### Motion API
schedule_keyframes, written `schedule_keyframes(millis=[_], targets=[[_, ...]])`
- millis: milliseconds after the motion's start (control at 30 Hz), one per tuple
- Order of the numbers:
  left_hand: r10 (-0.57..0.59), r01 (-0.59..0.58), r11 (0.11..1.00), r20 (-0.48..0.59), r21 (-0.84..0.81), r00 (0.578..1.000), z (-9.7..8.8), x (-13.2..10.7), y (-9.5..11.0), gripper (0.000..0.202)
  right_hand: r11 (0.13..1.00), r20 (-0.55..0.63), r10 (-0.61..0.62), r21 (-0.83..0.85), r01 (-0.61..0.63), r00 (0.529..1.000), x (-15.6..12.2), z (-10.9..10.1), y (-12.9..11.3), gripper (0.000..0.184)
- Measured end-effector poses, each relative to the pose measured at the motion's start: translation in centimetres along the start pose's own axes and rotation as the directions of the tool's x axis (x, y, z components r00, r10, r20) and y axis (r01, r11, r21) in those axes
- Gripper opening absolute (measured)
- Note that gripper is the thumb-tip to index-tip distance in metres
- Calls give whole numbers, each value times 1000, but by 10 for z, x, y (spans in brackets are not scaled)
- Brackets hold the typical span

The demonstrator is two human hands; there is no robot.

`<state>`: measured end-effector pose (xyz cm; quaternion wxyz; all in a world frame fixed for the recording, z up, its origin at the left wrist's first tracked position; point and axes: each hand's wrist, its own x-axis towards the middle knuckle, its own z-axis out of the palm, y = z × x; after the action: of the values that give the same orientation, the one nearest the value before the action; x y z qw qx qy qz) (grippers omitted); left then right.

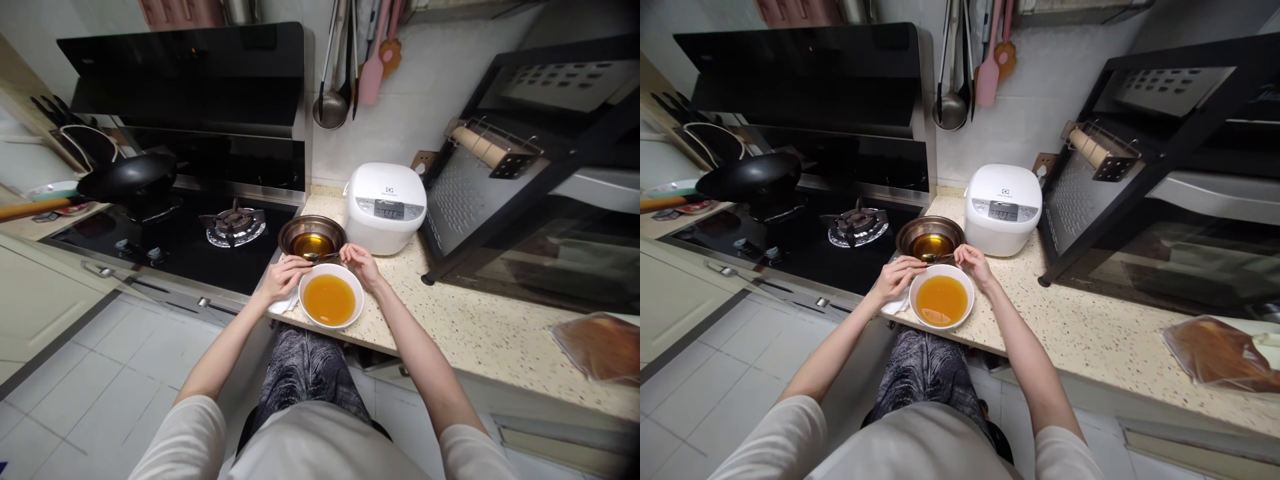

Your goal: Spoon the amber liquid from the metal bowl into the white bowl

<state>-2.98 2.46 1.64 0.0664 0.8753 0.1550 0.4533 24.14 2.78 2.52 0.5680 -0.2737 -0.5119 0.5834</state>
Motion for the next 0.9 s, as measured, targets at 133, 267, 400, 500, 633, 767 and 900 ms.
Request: schedule_keyframes(millis=[133, 267, 400, 500, 633, 767, 900], targets=[[-12, 12, 1000, 0, 2, 1000, 0, -1, -1, 33, 999, -17, -14, 38, 15, 1000, -1, 3, -4, 42], [-15, 15, 1000, 10, 8, 1000, 0, -1, 0, 34, 998, -44, -42, 49, 44, 998, -2, 3, -7, 41], [-9, 9, 1000, 8, 8, 1000, -1, -1, 0, 34, 995, -56, -88, 36, 90, 995, -3, 2, -11, 42], [-9, 9, 1000, 0, -1, 1000, 0, -1, -1, 33, 993, -69, -109, 36, 112, 992, -3, 0, -15, 42], [0, -1, 1000, -12, -14, 1000, 1, -2, -2, 32, 990, -94, -128, 47, 133, 987, -5, -1, -24, 41], [-3, 3, 1000, -12, -5, 1000, 2, -2, -2, 33, 984, -99, -165, 50, 171, 981, -8, -3, -36, 41], [-7, 7, 1000, -7, -2, 1000, 1, -2, -1, 33, 977, -81, -204, 48, 208, 976, -12, -6, -48, 43]])
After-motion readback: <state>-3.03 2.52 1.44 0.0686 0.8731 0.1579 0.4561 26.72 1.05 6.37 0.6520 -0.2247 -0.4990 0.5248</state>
